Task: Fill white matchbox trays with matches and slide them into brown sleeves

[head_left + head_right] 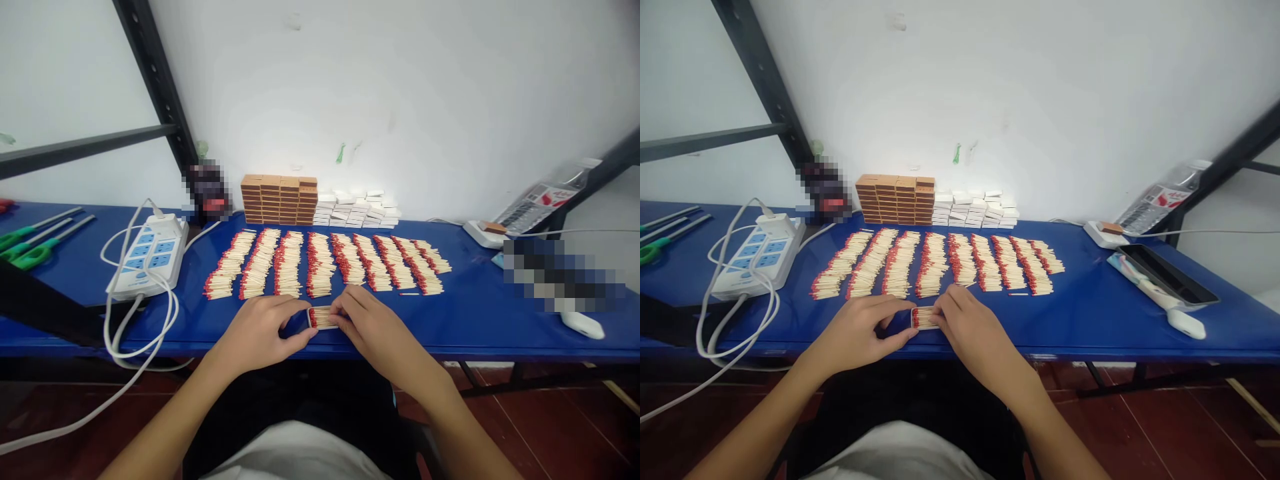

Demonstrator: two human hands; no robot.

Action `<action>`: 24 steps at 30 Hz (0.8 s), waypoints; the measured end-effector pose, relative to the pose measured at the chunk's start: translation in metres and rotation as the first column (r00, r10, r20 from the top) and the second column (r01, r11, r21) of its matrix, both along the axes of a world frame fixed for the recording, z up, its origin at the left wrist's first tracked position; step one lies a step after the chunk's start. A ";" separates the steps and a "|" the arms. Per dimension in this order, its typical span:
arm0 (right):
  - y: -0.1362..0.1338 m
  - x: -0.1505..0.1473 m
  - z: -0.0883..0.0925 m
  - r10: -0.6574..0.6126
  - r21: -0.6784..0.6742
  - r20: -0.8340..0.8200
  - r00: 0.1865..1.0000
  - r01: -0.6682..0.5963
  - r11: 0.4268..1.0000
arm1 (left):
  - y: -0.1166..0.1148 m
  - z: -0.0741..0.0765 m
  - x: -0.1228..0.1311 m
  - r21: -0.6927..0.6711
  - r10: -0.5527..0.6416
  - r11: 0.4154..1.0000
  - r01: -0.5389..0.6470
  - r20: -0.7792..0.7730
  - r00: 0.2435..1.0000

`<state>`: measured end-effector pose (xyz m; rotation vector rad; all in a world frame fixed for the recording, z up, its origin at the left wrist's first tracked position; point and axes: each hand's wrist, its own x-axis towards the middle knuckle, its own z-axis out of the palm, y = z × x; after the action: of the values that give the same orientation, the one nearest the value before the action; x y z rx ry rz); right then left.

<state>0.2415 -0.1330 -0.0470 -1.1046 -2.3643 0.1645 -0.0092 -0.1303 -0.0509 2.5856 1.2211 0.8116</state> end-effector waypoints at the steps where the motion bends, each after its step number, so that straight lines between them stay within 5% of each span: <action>1: 0.000 -0.001 -0.001 0.000 -0.003 0.002 1.000 0.000 1.000 | 0.000 0.000 0.000 0.001 0.001 1.000 -0.001 0.000 1.000; 10: 0.004 0.007 0.000 -0.023 -0.083 -0.069 0.997 0.017 0.996 | 0.000 0.001 0.000 -0.001 0.001 1.000 -0.001 0.001 1.000; 16: 0.035 0.043 -0.013 -0.195 0.074 -0.079 0.978 0.200 0.977 | 0.001 0.000 -0.001 0.021 -0.005 1.000 0.004 0.008 1.000; 24: 0.044 0.055 -0.021 -0.175 0.158 -0.029 0.984 0.177 0.971 | 0.000 -0.001 0.000 0.023 0.002 1.000 -0.002 0.006 1.000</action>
<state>0.2966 -0.0893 -0.0675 -1.2218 -2.2091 -0.0795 -0.0092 -0.1300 -0.0514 2.5989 1.2207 0.8377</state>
